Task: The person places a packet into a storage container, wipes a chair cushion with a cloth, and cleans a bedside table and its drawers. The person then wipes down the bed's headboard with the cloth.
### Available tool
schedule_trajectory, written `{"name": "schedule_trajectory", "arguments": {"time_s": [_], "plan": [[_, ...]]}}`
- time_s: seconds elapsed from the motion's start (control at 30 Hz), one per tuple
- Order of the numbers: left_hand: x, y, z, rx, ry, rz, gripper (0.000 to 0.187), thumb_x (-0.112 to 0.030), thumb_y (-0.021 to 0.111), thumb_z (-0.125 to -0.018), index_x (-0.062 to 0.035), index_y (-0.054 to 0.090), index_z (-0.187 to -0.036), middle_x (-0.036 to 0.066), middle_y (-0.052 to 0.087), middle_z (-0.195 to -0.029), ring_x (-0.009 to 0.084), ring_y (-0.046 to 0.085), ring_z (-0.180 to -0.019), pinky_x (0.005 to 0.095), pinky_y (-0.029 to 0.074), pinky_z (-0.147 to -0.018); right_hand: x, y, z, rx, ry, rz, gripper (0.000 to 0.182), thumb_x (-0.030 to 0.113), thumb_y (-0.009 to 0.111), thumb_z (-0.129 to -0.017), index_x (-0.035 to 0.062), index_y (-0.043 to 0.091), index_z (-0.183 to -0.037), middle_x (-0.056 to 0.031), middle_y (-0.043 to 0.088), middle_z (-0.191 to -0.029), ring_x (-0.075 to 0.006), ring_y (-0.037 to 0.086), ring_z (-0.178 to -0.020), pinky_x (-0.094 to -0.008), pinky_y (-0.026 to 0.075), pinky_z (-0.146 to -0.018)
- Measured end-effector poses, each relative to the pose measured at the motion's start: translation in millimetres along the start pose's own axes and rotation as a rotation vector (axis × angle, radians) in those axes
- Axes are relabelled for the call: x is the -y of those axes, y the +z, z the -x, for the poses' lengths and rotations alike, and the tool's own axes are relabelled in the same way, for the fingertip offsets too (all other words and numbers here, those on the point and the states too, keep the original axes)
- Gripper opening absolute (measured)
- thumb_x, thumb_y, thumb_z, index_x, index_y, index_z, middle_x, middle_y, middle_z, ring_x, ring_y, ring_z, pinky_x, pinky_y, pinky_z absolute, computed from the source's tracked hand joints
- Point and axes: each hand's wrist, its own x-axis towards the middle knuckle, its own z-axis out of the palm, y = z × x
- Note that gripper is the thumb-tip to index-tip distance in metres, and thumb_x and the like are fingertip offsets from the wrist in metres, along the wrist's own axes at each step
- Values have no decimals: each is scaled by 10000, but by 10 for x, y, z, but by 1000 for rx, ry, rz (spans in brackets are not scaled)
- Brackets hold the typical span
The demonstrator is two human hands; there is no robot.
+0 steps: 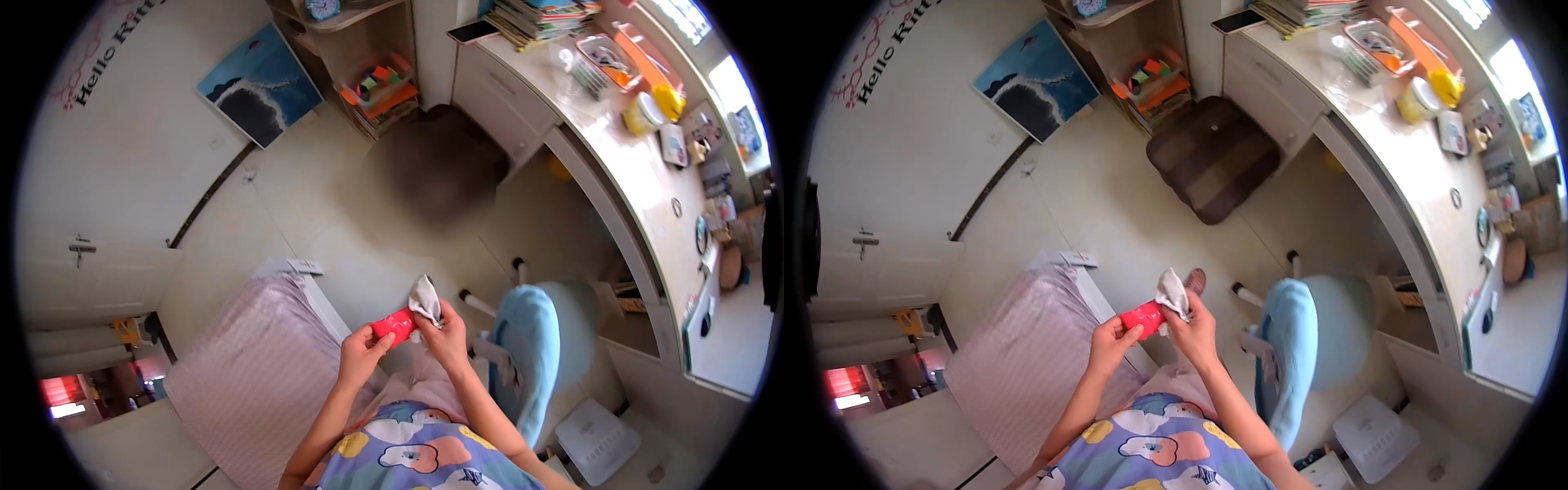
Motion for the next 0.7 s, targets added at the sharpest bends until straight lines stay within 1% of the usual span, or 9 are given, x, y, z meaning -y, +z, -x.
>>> {"name": "schedule_trajectory", "arguments": {"time_s": [0.03,0.07,0.17,0.27,0.37,0.5,0.63,0.67,0.7], "plan": [[-94,-26,-262,-3,-19,16,234,-180,671,-894,1,638,-1040,40,685,-903,62,607,-775,213,465,-650,5,67,-213,-70,-11,-30,333,84,698,-821,42,637,-1145,-55,698,-966,-87,606,-867,-254,483,-787],[-207,-38,-502,-3,-44,34,232,-186,665,-899,3,638,-1032,41,685,-892,67,611,-773,213,461,-640,-6,68,-417,-65,44,-124,378,75,703,-819,24,608,-1182,-64,690,-1012,-112,608,-919,-264,477,-832],[-546,-58,-1190,14,-103,134,241,-193,645,-912,-8,622,-1065,38,681,-898,93,637,-784,215,452,-625,70,-46,-1007,113,314,-231,262,75,691,-835,19,655,-1088,-21,683,-889,-76,601,-805,-237,476,-738],[-698,-95,-1878,8,-183,212,260,-186,644,-911,-30,599,-1114,35,673,-940,117,653,-798,229,472,-665,58,-50,-1547,146,335,-180,175,91,679,-850,18,672,-1009,2,664,-805,-55,570,-730,-224,454,-665],[-723,-145,-2412,43,-302,321,238,-191,640,-911,-40,606,-1092,36,670,-952,129,654,-807,238,488,-683,228,55,-2038,86,338,-125,143,107,675,-857,17,671,-967,8,655,-777,-59,554,-706,-225,441,-637],[-812,-376,-3270,120,-460,340,272,-167,629,-909,-39,584,-1144,55,656,-1010,138,644,-846,248,509,-710,407,269,-2670,2,338,-96,164,111,684,-849,11,657,-978,-9,659,-785,-66,561,-687,-235,452,-631],[-1422,-513,-4492,81,-293,343,265,-140,611,-909,-34,580,-1149,59,667,-984,123,642,-824,234,522,-683,686,641,-3278,-90,330,-123,162,127,688,-857,15,650,-967,-4,649,-777,-58,562,-673,-230,451,-603],[-1391,-637,-4925,71,-244,321,263,-140,612,-909,-25,580,-1144,64,666,-986,121,638,-818,230,519,-683,652,714,-3395,-77,329,-130,161,135,690,-861,19,652,-966,9,646,-776,-50,555,-669,-223,444,-598],[-1597,-653,-5196,79,-122,393,262,-145,608,-916,-17,579,-1142,64,663,-970,120,633,-814,230,515,-684,613,822,-3505,-114,313,-140,159,136,690,-862,21,653,-965,12,646,-776,-50,553,-668,-223,443,-597]]}}
